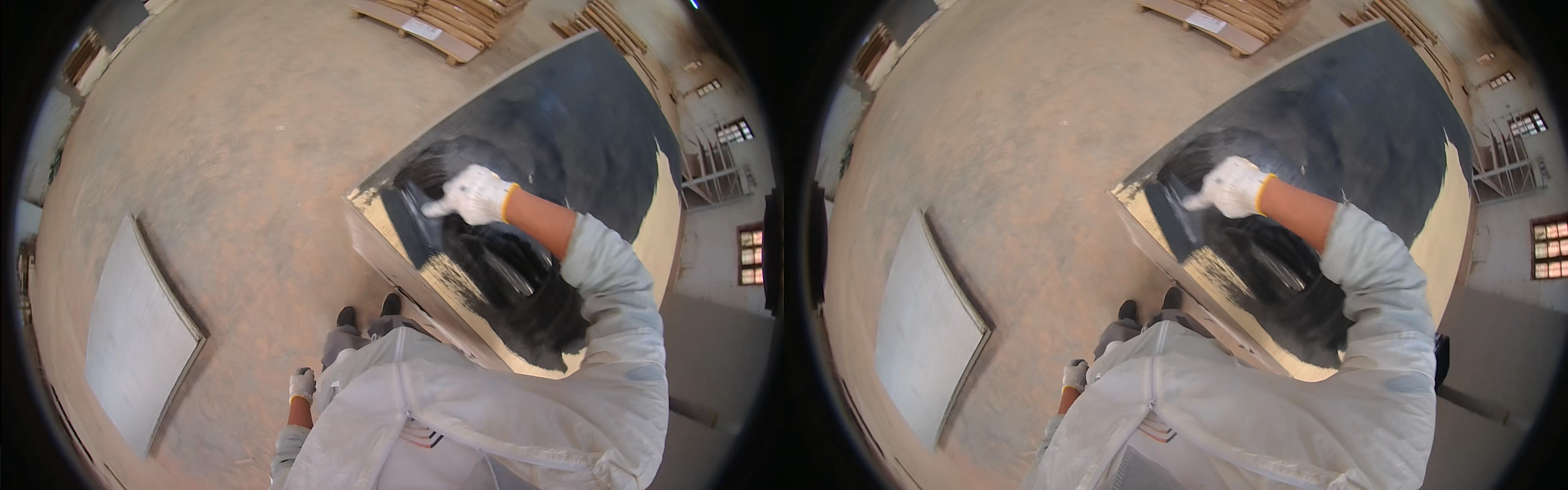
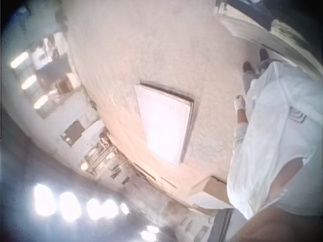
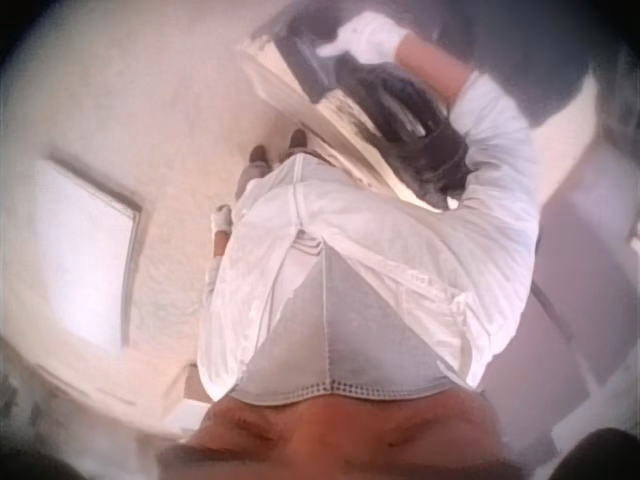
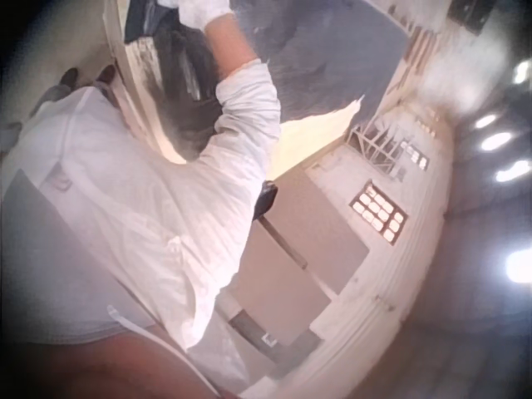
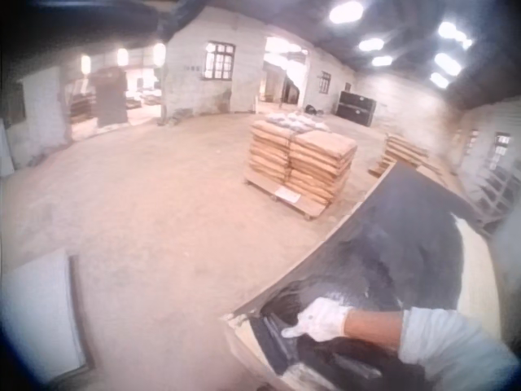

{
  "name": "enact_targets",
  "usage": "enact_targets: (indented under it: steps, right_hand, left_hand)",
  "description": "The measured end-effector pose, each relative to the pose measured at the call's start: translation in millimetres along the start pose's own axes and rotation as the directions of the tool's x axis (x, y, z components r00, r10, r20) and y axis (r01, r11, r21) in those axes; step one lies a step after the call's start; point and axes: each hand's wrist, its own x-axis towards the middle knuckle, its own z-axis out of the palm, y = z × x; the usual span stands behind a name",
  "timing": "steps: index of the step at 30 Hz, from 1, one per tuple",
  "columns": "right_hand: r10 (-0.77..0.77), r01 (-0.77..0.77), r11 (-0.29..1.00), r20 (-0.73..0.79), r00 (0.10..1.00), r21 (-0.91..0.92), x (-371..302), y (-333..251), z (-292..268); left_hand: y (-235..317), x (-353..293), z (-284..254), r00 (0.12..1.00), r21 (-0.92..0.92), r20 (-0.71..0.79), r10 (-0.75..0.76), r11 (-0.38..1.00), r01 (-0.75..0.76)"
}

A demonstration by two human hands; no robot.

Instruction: The person applies black paint to a large wooden board using a foam brush. They repeatedly dip the brush into a paint container and spread the paint across the board's surface, gradually covering more area.

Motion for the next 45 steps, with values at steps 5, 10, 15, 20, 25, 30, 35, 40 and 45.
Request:
enact_targets:
  steps: [5,10,15,20,25,30,35,40,45]
  right_hand:
    - [-0.039,0.038,0.989,-0.005,0.999,-0.145,-27.1,35.5,8.9]
    - [-0.023,0.021,0.988,-0.014,1.000,-0.151,33.1,16.0,-23.3]
    - [-0.171,0.168,0.983,-0.031,0.985,-0.078,7.9,18.1,-8.4]
    - [-0.115,0.105,0.986,-0.072,0.991,-0.126,49.4,15.5,-17.8]
    - [-0.144,0.141,0.977,-0.006,0.990,-0.157,51.2,-5.5,-38.8]
    - [-0.136,0.139,0.977,0.031,0.990,-0.159,62.5,1.1,-43.5]
    - [-0.146,0.144,0.981,-0.002,0.989,-0.130,64.5,-6.5,-46.9]
    - [-0.067,0.074,0.986,0.047,0.997,-0.151,69.4,-0.8,-56.5]
    - [-0.015,0.012,0.992,-0.017,1.000,-0.128,59.9,13.6,-52.5]
  left_hand:
    - [-12.5,9.9,-2.4,0.992,-0.312,-0.124,-0.011,0.949,-0.029]
    - [-32.7,-9.0,8.2,0.995,-0.228,-0.081,-0.052,0.973,0.032]
    - [-51.5,-21.5,23.0,0.990,-0.288,-0.136,-0.026,0.958,-0.015]
    - [-92.0,-33.8,28.6,0.988,-0.124,-0.157,0.011,0.992,-0.031]
    - [-86.7,-60.9,27.9,0.987,-0.155,-0.140,-0.082,0.986,0.060]
    - [-76.6,-63.9,32.5,0.978,-0.256,-0.188,-0.093,0.966,0.042]
    - [-91.3,-53.8,33.8,0.986,-0.094,-0.166,0.003,0.995,-0.019]
    - [-84.7,-62.0,39.2,0.986,-0.201,-0.165,-0.027,0.980,-0.007]
    - [-100.8,-59.0,34.7,0.982,-0.204,-0.179,-0.058,0.979,0.020]
